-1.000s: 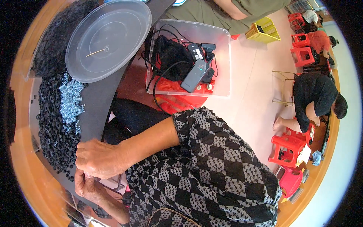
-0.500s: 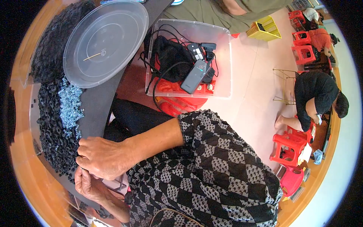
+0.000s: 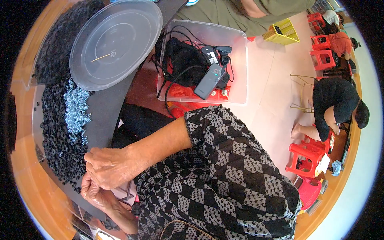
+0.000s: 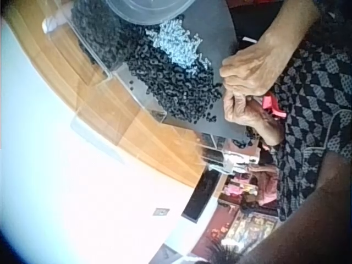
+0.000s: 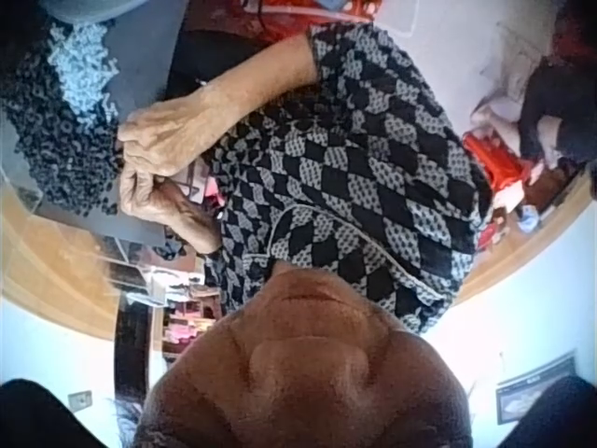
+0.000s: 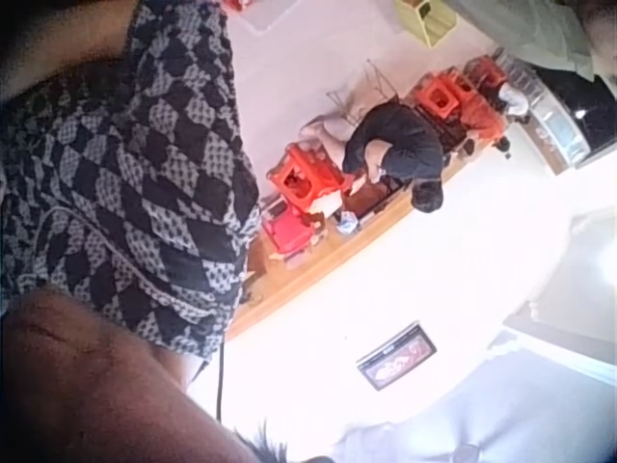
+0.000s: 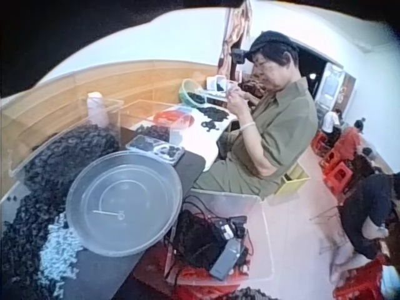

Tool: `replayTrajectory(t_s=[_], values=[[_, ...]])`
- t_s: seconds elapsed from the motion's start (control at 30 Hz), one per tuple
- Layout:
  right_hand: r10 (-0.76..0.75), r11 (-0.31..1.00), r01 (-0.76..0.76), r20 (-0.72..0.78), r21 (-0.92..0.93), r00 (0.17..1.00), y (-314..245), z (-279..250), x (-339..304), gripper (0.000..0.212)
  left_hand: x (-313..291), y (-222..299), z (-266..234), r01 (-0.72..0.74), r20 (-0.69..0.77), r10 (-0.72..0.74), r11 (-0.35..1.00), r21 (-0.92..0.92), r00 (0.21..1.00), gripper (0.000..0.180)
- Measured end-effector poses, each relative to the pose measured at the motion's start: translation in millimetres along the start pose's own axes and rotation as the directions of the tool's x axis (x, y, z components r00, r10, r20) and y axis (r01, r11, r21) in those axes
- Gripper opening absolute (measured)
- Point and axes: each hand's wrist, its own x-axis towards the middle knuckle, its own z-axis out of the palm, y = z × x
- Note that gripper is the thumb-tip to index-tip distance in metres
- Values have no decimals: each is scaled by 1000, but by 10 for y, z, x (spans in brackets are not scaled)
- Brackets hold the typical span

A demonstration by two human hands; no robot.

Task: Assemble small black plastic components by inserting blue inserts into them.

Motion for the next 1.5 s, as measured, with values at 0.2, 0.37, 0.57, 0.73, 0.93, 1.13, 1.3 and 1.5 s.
replayTrajectory(t_s=[0.2, 0.37, 0.57, 0.73, 0.93, 1.13, 1.3, 1.5], values=[[-16, 999, 16, -2, 39, 1000, 4, 80, -13, 29, 23, 28, -24, 47, -51, -47, 999, 5, 998, 34], [15, 999, -12, -82, 48, 996, 19, 141, 33, 27, 48, 49, 5, 34, -85, -34, 999, -5, 996, 31], [-8, 1000, 8, 8, 3, 1000, 72, 71, 63, 25, 63, 39, -135, 78, -74, -83, 994, -72, 994, 25], [-29, 997, 22, 108, 69, 994, 85, 43, 63, 24, 73, 32, -158, 148, 9, -149, 968, -202, 989, 22], [-38, 998, 40, -59, 40, 998, 102, 106, 43, 20, 47, 58, -83, 114, -31, -119, 985, -131, 992, 32], [-91, 978, 97, -37, 183, 995, 34, 247, 31, 17, -62, -88, -136, 73, -97, -104, 957, -282, 990, 26], [-30, 986, 14, 97, 165, 995, 25, 172, 4, 34, -79, -97, -97, 150, -40, -170, 941, -303, 985, 25], [-33, 992, 25, 62, 124, 998, -8, 279, 17, 45, -65, -143, -126, 165, 24, -171, 894, -416, 985, 19]])
